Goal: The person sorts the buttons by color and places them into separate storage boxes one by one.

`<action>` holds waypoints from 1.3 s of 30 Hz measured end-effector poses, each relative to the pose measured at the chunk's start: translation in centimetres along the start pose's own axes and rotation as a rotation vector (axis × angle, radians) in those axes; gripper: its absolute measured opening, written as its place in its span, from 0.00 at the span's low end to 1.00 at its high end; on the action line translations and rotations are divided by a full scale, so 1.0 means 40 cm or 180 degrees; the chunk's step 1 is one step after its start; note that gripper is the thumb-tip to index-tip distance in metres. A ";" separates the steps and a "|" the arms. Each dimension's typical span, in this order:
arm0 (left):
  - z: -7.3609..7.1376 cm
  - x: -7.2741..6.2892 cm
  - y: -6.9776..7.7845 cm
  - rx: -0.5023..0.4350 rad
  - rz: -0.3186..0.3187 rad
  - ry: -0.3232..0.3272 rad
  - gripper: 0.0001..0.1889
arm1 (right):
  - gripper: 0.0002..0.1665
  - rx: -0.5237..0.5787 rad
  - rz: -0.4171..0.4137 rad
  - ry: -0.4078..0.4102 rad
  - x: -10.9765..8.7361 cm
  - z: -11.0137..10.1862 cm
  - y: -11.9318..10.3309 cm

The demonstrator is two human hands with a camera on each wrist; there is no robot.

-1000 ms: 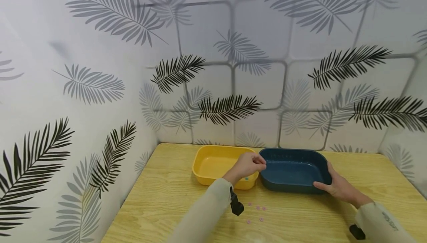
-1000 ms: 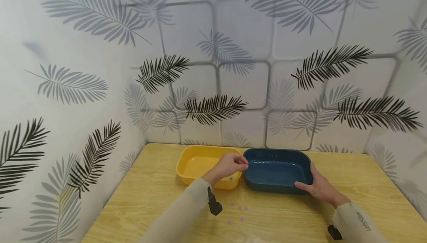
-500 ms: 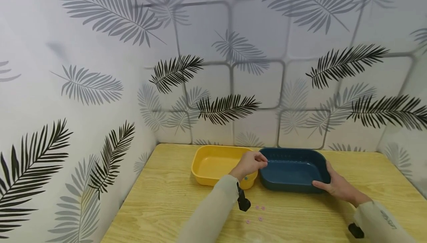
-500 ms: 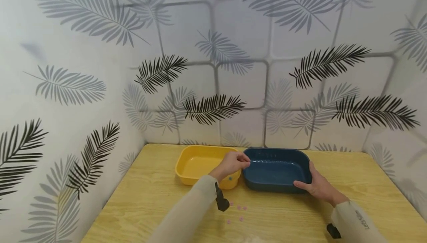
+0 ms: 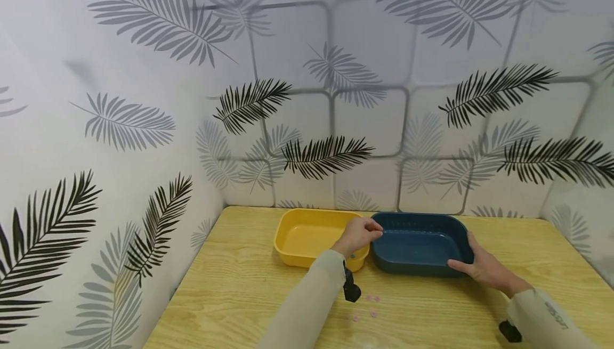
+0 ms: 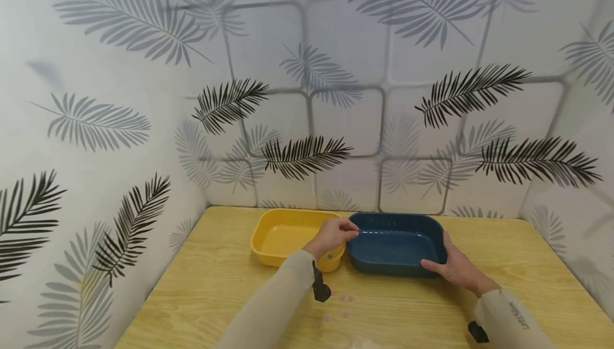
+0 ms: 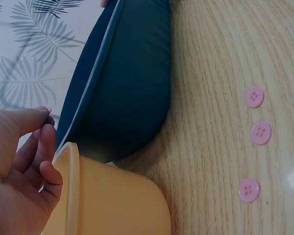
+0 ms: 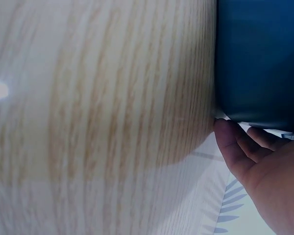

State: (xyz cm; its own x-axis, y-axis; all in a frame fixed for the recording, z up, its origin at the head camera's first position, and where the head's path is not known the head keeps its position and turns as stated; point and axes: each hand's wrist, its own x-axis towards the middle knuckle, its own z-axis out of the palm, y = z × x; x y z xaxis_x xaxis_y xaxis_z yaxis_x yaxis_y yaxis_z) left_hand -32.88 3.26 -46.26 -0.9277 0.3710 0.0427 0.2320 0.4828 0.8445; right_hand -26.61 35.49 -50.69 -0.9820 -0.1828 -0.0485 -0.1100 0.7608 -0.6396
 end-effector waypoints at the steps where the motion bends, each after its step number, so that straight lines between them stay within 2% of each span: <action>1: 0.001 0.000 0.001 0.0015 0.0009 -0.0012 0.08 | 0.66 0.0000 0.0002 -0.0002 0.000 0.000 0.000; 7: 0.011 0.002 0.001 0.0058 0.0094 -0.0037 0.08 | 0.66 0.0029 -0.0024 0.0031 -0.001 0.001 -0.002; 10: 0.013 0.004 0.002 -0.0001 0.0066 -0.0036 0.07 | 0.66 0.0049 -0.0023 0.0028 -0.003 0.001 -0.003; 16: 0.006 0.002 -0.006 -0.0073 0.0005 -0.0041 0.09 | 0.65 0.0019 -0.0014 0.0026 -0.005 0.000 -0.001; 19: -0.008 -0.004 -0.013 -0.0026 0.0072 -0.0109 0.10 | 0.65 -0.0005 -0.0008 0.0018 -0.004 0.000 0.002; 24: -0.045 -0.029 -0.016 0.0160 0.0257 -0.0377 0.10 | 0.65 0.0043 0.0001 -0.0024 -0.002 -0.001 0.002; 29: -0.080 -0.062 -0.023 0.0256 0.0316 -0.0663 0.07 | 0.64 0.0088 0.0028 -0.0059 -0.004 -0.001 0.000; 34: -0.105 -0.093 -0.026 0.0490 0.0575 -0.0894 0.04 | 0.65 0.0053 0.0014 -0.0032 -0.005 -0.001 -0.002; 39: -0.114 -0.134 -0.024 0.0646 0.0800 -0.1274 0.03 | 0.65 0.0019 -0.0001 0.0006 -0.002 0.003 -0.002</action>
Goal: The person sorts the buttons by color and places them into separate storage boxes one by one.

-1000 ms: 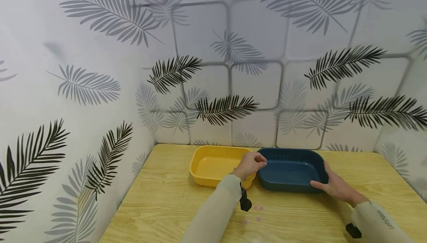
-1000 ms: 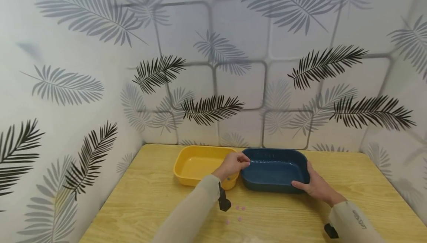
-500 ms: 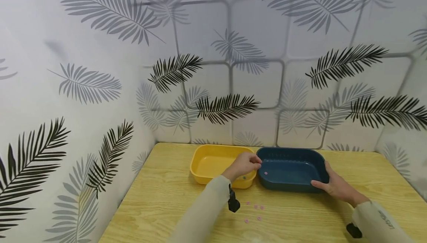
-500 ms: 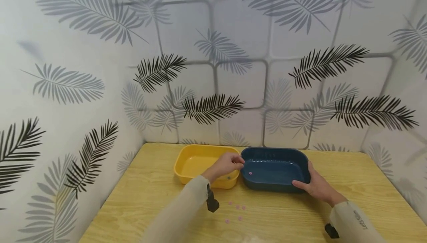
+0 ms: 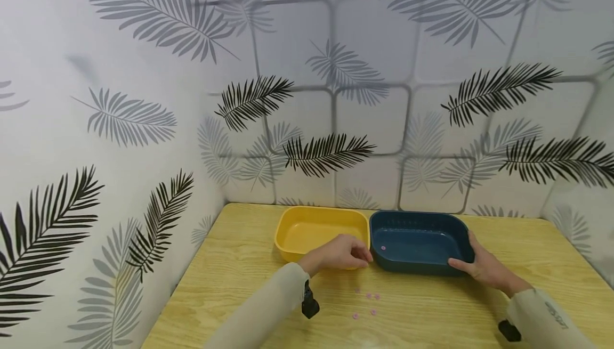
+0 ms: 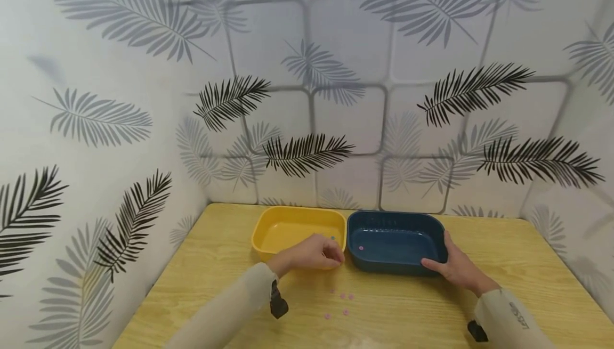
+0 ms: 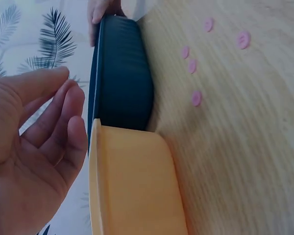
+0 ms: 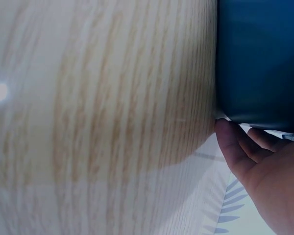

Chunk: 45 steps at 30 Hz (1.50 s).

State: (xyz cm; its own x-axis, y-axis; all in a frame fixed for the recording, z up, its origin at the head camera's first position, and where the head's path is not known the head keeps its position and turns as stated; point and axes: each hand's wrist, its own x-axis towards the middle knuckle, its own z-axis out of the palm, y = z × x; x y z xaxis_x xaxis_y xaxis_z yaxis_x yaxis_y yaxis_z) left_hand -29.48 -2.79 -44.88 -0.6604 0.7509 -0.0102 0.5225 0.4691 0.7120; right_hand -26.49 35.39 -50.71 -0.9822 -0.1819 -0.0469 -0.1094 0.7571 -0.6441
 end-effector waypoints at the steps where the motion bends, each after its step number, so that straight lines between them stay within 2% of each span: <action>1: 0.004 -0.007 0.001 -0.0005 0.0033 -0.0083 0.04 | 0.65 0.0002 0.0000 0.0008 0.000 0.001 0.001; 6: 0.024 -0.034 -0.007 0.0009 0.0177 -0.0393 0.07 | 0.66 -0.0022 -0.0048 0.0063 0.003 0.003 0.004; 17: 0.060 -0.066 -0.038 0.0552 0.0319 -0.0927 0.08 | 0.66 0.0010 -0.0022 0.0030 0.001 -0.001 0.001; 23: 0.090 -0.067 -0.065 0.0598 0.0204 -0.1140 0.10 | 0.65 0.0037 -0.0017 0.0003 0.001 -0.004 0.000; 26: 0.102 -0.067 -0.071 0.0672 0.0173 -0.1168 0.09 | 0.66 0.0027 -0.0016 0.0009 0.000 -0.004 -0.002; 33: 0.123 -0.066 -0.077 0.1055 0.0460 -0.1081 0.04 | 0.66 0.0013 -0.0032 0.0033 -0.001 0.002 0.000; 36: 0.129 -0.063 -0.081 0.1076 0.0507 -0.1081 0.03 | 0.65 0.0009 -0.0050 0.0051 0.000 0.004 0.003; 45: 0.132 -0.068 -0.078 0.1041 0.0447 -0.1014 0.02 | 0.65 0.0007 -0.0044 0.0077 0.000 0.003 0.004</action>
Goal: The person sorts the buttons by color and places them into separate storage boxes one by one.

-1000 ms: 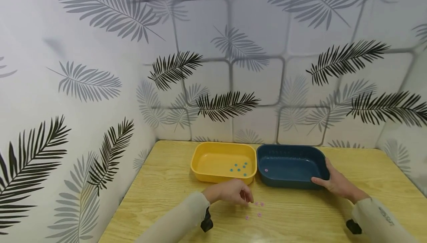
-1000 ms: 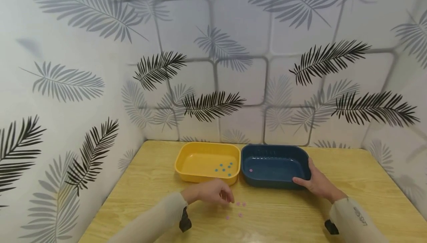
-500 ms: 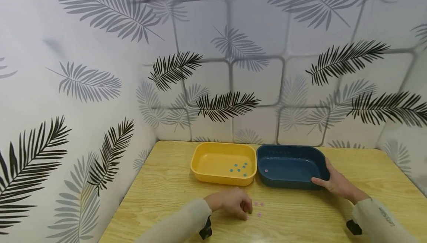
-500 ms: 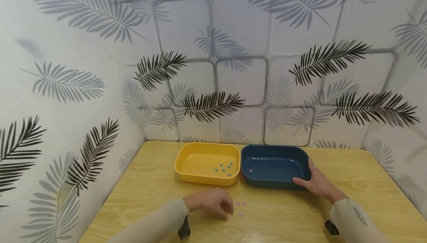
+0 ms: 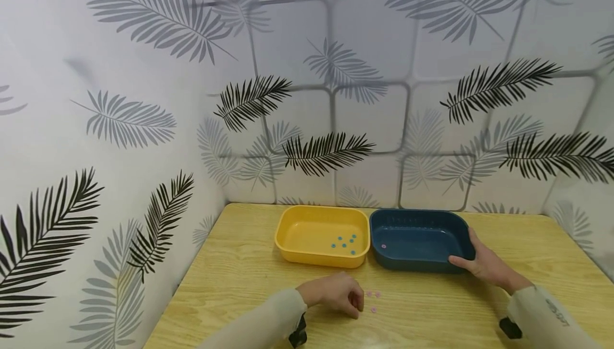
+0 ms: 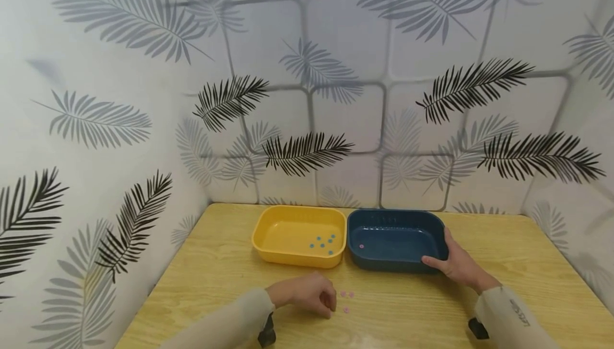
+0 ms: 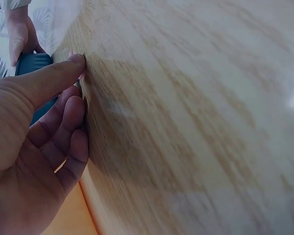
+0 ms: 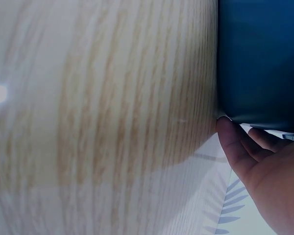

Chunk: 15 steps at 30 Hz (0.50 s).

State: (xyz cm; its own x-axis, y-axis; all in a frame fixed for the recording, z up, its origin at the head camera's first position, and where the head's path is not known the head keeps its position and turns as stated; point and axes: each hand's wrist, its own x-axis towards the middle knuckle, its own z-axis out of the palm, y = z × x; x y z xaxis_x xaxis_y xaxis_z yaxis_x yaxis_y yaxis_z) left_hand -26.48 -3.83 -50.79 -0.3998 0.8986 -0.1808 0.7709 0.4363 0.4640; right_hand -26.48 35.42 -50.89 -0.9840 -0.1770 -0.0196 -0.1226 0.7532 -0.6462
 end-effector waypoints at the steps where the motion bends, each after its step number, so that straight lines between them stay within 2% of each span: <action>1: 0.000 -0.001 0.001 -0.0007 -0.0013 0.0018 0.02 | 0.65 0.0000 0.0008 -0.0009 0.000 -0.001 0.000; 9: -0.001 -0.001 0.005 -0.0192 -0.0200 0.0075 0.03 | 0.66 0.0044 0.0029 -0.0033 -0.002 -0.003 -0.005; 15: 0.003 0.000 0.002 -0.0221 -0.0247 0.0074 0.04 | 0.67 0.0078 0.0093 -0.0071 -0.001 0.001 -0.003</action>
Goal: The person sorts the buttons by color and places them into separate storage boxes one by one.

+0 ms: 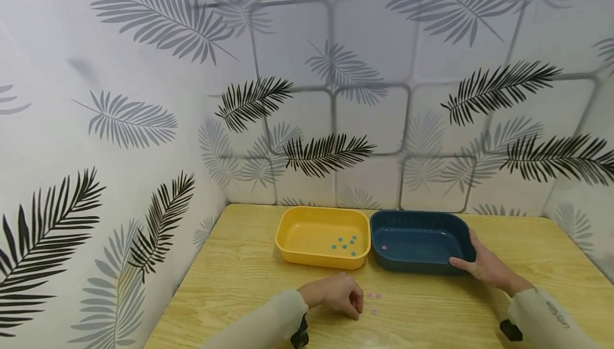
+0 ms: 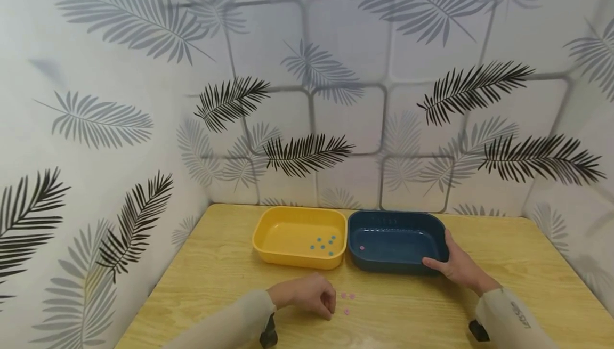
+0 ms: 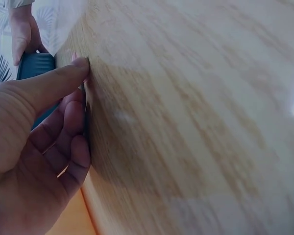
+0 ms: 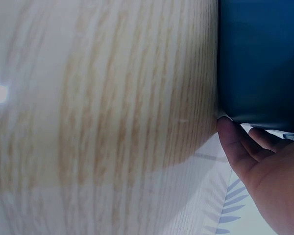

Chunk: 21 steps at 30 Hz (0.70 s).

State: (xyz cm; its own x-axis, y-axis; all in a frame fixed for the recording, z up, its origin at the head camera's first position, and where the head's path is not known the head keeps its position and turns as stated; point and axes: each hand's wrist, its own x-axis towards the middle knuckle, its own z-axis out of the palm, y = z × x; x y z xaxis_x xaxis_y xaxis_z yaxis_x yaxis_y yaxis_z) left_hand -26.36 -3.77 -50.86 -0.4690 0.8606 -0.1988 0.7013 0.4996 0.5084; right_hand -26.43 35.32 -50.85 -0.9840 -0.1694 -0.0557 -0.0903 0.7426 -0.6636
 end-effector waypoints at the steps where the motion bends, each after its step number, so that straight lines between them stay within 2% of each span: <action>1: 0.001 0.000 0.000 -0.0001 -0.0006 0.0004 0.03 | 0.67 -0.0004 0.0002 -0.0001 0.001 0.001 0.002; 5: -0.002 -0.002 0.006 -0.0035 -0.0044 -0.0002 0.03 | 0.67 0.0021 0.0012 -0.0018 0.003 0.000 0.006; 12: -0.007 -0.003 0.009 -0.0091 -0.0106 -0.0141 0.05 | 0.67 0.0051 0.0023 -0.0036 0.004 0.004 0.009; 21: 0.000 -0.001 0.006 0.0001 0.0062 -0.0080 0.06 | 0.66 0.0049 -0.0050 0.0007 0.001 0.001 0.006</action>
State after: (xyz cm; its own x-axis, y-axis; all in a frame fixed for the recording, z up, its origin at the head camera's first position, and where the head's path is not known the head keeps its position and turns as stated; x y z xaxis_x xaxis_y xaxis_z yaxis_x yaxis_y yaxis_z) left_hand -26.17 -3.70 -50.72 -0.4415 0.8724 -0.2098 0.7104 0.4827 0.5122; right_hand -26.49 35.46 -51.03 -0.9828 -0.1797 -0.0435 -0.1035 0.7297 -0.6759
